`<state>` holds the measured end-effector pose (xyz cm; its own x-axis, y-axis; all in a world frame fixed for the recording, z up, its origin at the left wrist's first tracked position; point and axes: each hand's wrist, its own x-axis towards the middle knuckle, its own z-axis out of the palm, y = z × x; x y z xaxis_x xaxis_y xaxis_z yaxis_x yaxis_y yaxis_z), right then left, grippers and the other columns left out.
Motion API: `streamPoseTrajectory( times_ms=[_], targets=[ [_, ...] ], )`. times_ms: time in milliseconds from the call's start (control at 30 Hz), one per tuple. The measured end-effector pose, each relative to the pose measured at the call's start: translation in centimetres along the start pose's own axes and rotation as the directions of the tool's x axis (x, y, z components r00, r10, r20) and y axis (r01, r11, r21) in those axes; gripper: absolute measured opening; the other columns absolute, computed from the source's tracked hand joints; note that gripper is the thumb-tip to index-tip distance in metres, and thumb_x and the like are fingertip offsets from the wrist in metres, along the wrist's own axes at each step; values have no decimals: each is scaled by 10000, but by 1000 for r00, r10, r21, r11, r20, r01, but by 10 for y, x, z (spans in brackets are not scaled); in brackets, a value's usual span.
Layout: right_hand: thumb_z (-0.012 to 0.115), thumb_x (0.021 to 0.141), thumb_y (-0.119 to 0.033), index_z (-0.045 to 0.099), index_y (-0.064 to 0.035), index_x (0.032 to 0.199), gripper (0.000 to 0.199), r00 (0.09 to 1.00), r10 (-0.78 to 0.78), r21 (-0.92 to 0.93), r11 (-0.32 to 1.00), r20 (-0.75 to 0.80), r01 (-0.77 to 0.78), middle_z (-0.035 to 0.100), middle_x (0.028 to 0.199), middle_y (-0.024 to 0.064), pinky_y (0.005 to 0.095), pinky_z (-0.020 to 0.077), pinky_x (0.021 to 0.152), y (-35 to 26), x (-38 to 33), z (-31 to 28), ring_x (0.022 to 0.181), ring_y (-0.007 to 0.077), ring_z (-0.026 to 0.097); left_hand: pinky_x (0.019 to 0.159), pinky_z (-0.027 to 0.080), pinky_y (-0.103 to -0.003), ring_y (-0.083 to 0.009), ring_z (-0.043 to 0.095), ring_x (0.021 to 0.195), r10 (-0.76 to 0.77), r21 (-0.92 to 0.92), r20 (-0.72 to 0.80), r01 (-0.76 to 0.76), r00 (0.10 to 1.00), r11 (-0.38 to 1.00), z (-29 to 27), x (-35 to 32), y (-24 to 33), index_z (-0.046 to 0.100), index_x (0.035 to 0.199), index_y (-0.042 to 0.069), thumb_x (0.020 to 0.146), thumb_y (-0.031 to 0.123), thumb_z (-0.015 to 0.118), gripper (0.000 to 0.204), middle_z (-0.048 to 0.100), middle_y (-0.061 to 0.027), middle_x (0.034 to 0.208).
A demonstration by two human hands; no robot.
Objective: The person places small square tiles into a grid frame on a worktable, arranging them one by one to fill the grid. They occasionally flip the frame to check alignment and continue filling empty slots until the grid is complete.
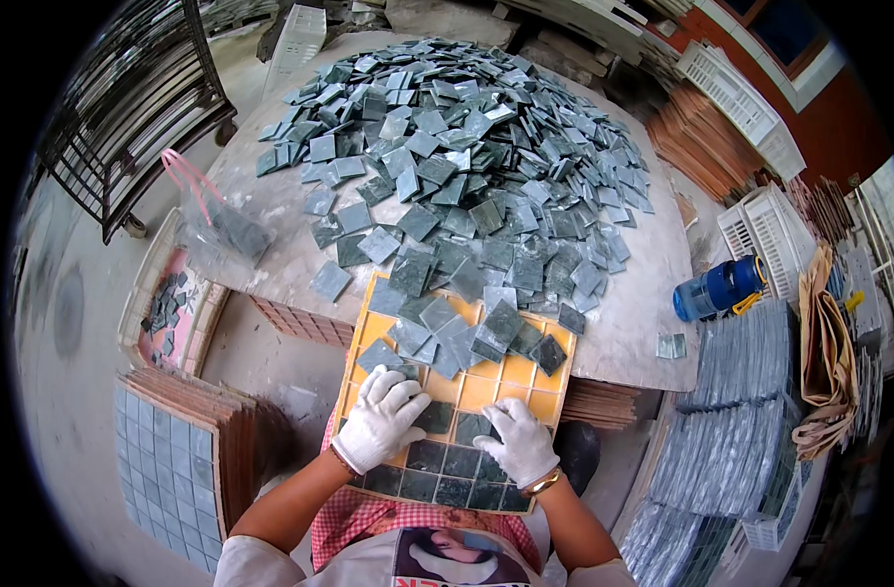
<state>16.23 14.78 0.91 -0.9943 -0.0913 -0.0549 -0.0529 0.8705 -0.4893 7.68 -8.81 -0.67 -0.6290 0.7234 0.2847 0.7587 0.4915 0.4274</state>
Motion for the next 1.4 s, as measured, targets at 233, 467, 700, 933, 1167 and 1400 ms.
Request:
streamPoseTrajectory(
  times_ms=[233,467,700,933,1167,1400],
  targets=[
    [722,760,-199,567,-41,1148,447,989,112,47,993,-97,-108,540,1049,119,386,512,753,-18,-7,22,909,307,601,1065,253,-531,-262,473,1109,17,29,55,-19,998,999,9,1,4,630,1064,112,588,231,775,511,551,-30,1079],
    [693,779,-181,595,-37,1106,371,995,66,-40,997,68,-63,553,1061,121,377,507,787,-25,0,14,934,284,599,900,430,-452,-333,516,1029,-135,-51,-179,127,975,991,-17,-7,8,604,1051,66,664,105,706,402,559,-101,1076],
    [656,811,-216,642,-116,949,171,987,-125,-18,992,103,128,596,872,71,367,513,659,-14,33,-4,783,263,628,811,467,-423,-334,553,946,-364,-88,-389,360,846,929,-38,-52,-17,613,934,45,679,54,683,265,593,-116,967],
    [640,811,-202,657,-109,914,139,955,-254,64,967,152,246,617,844,86,375,504,661,-8,45,34,778,272,628,793,474,-401,-314,572,902,-434,-230,-388,370,813,900,-40,-46,-25,624,888,44,710,54,673,185,607,-102,921],
    [645,809,-180,665,-48,885,153,998,-5,190,982,-61,17,658,870,113,353,500,717,-1,58,-46,815,279,634,794,481,-403,-314,575,913,-367,-214,-414,303,833,929,-33,-39,-27,635,904,42,707,37,669,200,616,-107,927],
    [679,780,-157,657,-56,939,190,998,27,77,997,55,-32,631,854,100,353,498,675,-4,17,-8,771,250,631,754,480,-375,-306,580,854,-462,-238,-380,398,801,886,-33,-60,-39,630,859,15,718,19,654,142,609,-114,873]
  ],
)
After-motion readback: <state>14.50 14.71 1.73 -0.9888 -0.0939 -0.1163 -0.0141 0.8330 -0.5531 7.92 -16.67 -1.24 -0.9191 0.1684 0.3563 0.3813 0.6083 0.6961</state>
